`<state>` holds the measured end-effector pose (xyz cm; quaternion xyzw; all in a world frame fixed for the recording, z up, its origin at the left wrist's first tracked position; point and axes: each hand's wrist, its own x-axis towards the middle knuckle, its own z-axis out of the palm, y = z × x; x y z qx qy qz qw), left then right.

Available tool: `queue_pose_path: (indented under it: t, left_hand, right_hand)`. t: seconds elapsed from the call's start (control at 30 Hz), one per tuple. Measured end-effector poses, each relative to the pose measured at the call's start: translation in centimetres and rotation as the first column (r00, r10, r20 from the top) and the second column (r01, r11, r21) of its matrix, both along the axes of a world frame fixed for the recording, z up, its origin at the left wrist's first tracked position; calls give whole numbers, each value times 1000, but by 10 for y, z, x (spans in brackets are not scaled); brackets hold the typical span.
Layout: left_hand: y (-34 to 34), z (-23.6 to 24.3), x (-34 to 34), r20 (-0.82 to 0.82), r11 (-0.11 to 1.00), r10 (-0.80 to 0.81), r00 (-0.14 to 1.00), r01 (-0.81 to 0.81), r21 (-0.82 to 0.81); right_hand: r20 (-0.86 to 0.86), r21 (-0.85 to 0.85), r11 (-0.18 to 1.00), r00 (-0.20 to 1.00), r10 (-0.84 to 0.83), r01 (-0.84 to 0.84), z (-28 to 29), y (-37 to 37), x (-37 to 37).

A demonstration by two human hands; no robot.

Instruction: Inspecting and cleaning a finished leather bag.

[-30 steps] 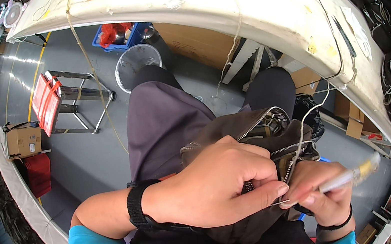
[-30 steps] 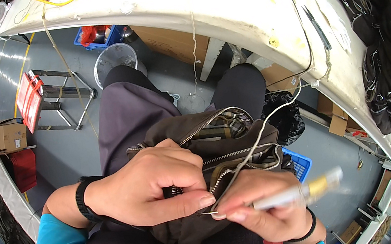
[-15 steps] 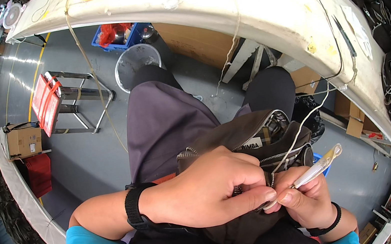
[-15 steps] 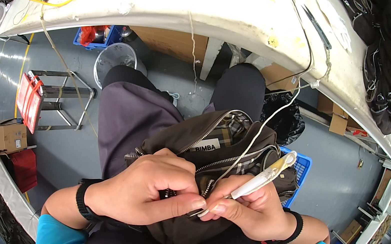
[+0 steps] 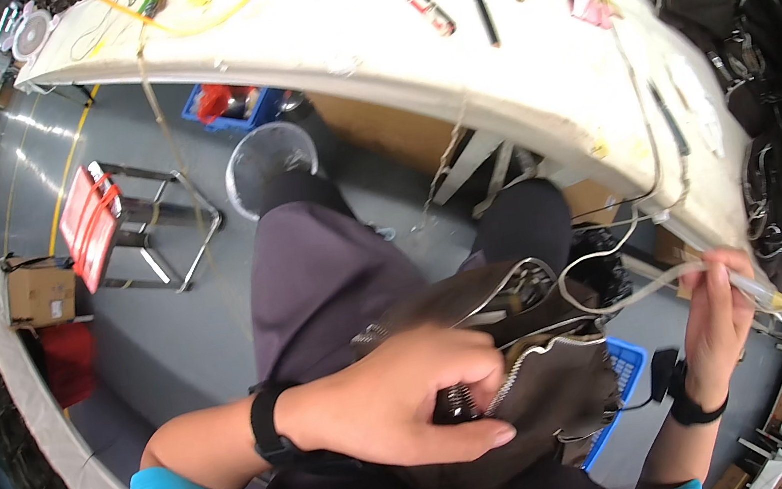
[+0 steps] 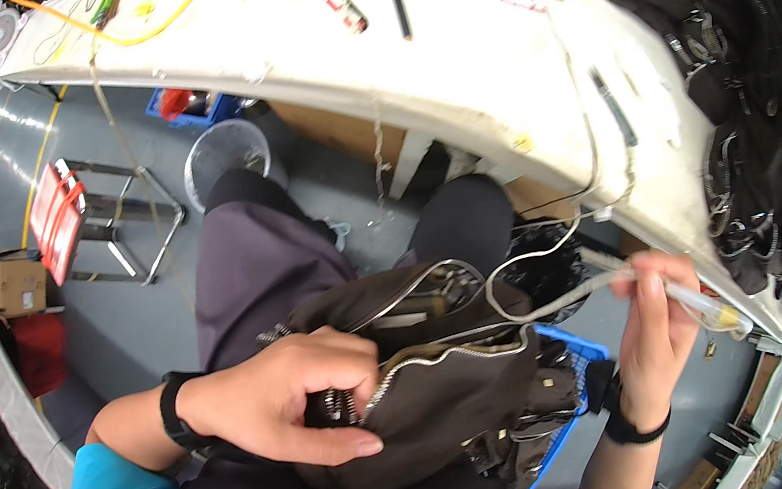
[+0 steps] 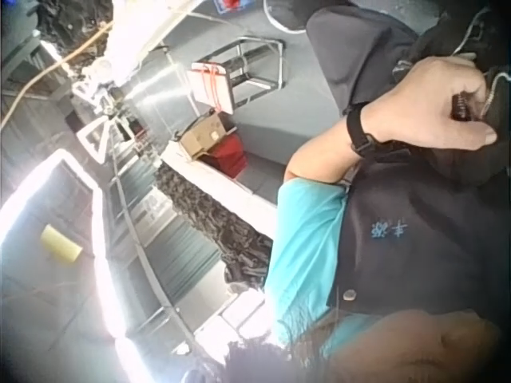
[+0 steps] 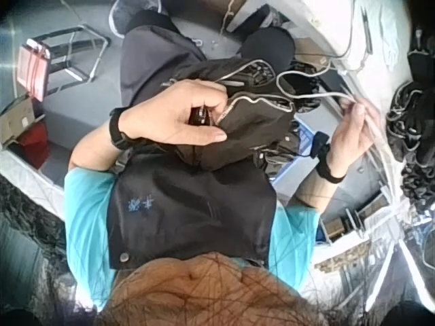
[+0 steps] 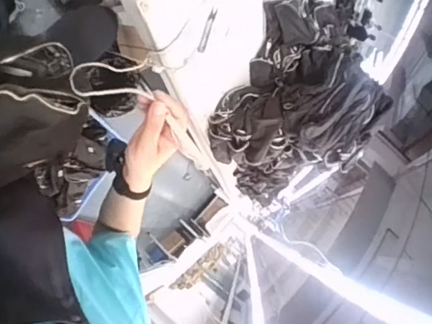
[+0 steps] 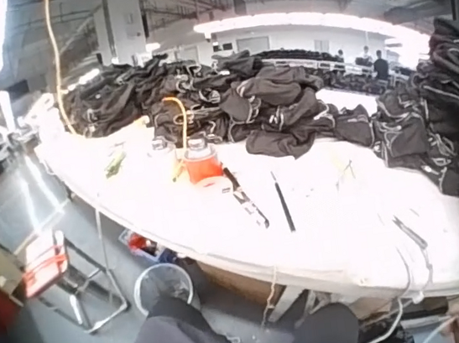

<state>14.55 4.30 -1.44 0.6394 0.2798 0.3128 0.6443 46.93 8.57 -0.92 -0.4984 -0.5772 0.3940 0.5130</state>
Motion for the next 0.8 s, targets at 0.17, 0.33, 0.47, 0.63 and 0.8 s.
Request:
queue_pose_path:
  t: [0.17, 0.33, 0.47, 0.63, 0.8]
  left_hand:
    - [1, -4, 0, -80, 999, -42, 996, 41, -4]
    - [2, -2, -9, -51, 996, -88, 995, 86, -39]
    - [2, 6, -6, -54, 999, -18, 998, 16, -34]
    - [7, 32, -8, -52, 994, 61, 997, -65, -84]
    - [0, 35, -6, -42, 995, 69, 997, -72, -74]
  right_hand:
    - [795, 400, 905, 546, -265, -144, -3, 86, 43]
    - [923, 359, 877, 258, -284, -319, -7, 154, 82]
    - [951, 307, 892, 151, -271, -330, -4, 177, 93]
    - [917, 148, 954, 397, -33, -261, -26, 167, 24]
    - [947, 148, 979, 305, -99, -142, -39, 178, 24]
